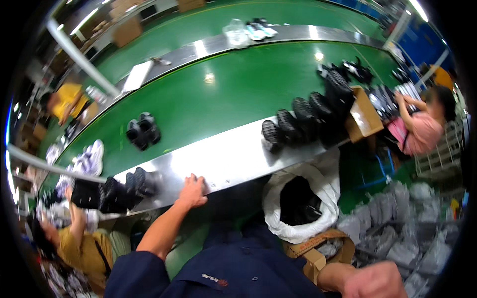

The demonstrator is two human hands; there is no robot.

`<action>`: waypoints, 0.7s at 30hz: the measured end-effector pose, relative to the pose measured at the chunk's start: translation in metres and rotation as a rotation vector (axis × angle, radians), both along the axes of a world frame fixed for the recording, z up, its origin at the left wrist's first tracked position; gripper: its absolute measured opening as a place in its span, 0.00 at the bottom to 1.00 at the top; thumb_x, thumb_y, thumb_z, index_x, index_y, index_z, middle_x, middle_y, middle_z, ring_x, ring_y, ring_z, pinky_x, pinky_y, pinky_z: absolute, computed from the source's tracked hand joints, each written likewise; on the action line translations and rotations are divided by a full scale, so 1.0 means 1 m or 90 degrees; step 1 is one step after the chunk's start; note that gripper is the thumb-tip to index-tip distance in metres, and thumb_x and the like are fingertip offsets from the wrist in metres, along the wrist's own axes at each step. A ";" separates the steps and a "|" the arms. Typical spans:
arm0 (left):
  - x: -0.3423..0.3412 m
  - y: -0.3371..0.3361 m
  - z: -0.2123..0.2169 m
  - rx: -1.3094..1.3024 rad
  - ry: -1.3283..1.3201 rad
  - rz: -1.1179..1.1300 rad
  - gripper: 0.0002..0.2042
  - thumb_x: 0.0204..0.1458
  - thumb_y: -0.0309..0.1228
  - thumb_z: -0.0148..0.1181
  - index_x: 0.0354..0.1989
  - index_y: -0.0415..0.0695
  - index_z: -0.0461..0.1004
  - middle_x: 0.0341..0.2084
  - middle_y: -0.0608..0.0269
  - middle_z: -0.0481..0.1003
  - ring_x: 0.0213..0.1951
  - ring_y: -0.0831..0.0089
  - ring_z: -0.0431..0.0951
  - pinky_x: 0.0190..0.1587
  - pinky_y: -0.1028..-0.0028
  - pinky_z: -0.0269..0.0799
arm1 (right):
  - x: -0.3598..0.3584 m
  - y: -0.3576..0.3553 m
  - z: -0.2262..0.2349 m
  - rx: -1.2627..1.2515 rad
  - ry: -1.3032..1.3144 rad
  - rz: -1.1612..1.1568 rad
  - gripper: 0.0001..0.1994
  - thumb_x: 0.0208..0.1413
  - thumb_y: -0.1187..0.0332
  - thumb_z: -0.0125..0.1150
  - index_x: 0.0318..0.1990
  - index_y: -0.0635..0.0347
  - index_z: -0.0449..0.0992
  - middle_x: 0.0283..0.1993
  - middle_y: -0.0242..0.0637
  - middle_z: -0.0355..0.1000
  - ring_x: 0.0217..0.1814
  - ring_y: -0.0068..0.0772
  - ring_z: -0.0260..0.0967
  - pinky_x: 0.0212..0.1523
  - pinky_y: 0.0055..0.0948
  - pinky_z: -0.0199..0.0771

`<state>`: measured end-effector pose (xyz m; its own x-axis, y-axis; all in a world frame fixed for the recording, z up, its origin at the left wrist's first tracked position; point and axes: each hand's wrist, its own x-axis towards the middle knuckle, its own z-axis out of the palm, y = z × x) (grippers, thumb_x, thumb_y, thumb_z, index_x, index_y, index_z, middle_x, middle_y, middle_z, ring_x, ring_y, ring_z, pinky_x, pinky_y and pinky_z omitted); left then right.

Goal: The person retrieves plastic shoe inserts from a large bag, inserts them into sneakers by hand, fastens the straps, and places the shoes onto the conveyor belt.

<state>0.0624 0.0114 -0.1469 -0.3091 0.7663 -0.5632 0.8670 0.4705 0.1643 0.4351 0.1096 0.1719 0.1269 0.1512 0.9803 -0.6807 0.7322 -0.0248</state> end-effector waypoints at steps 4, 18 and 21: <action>0.013 0.007 -0.015 0.006 0.028 0.031 0.42 0.39 0.34 0.63 0.68 0.45 0.55 0.68 0.31 0.48 0.69 0.30 0.50 0.64 0.48 0.64 | -0.021 -0.019 0.019 -0.035 -0.064 0.019 0.33 0.58 0.70 0.62 0.70 0.30 0.60 0.28 0.24 0.65 0.18 0.21 0.54 0.17 0.21 0.53; 0.018 -0.003 -0.018 -0.015 -0.017 0.121 0.42 0.43 0.34 0.60 0.71 0.49 0.53 0.72 0.40 0.42 0.72 0.37 0.44 0.67 0.46 0.59 | -0.066 -0.025 0.004 -0.042 -0.089 0.076 0.30 0.57 0.66 0.61 0.69 0.42 0.63 0.29 0.26 0.66 0.15 0.18 0.51 0.12 0.20 0.49; 0.008 0.001 -0.020 -0.035 -0.033 0.112 0.43 0.42 0.35 0.61 0.72 0.51 0.52 0.73 0.41 0.42 0.72 0.38 0.44 0.67 0.46 0.58 | -0.059 -0.014 -0.001 -0.038 -0.193 0.072 0.28 0.57 0.64 0.60 0.67 0.45 0.66 0.30 0.28 0.67 0.18 0.21 0.55 0.15 0.23 0.55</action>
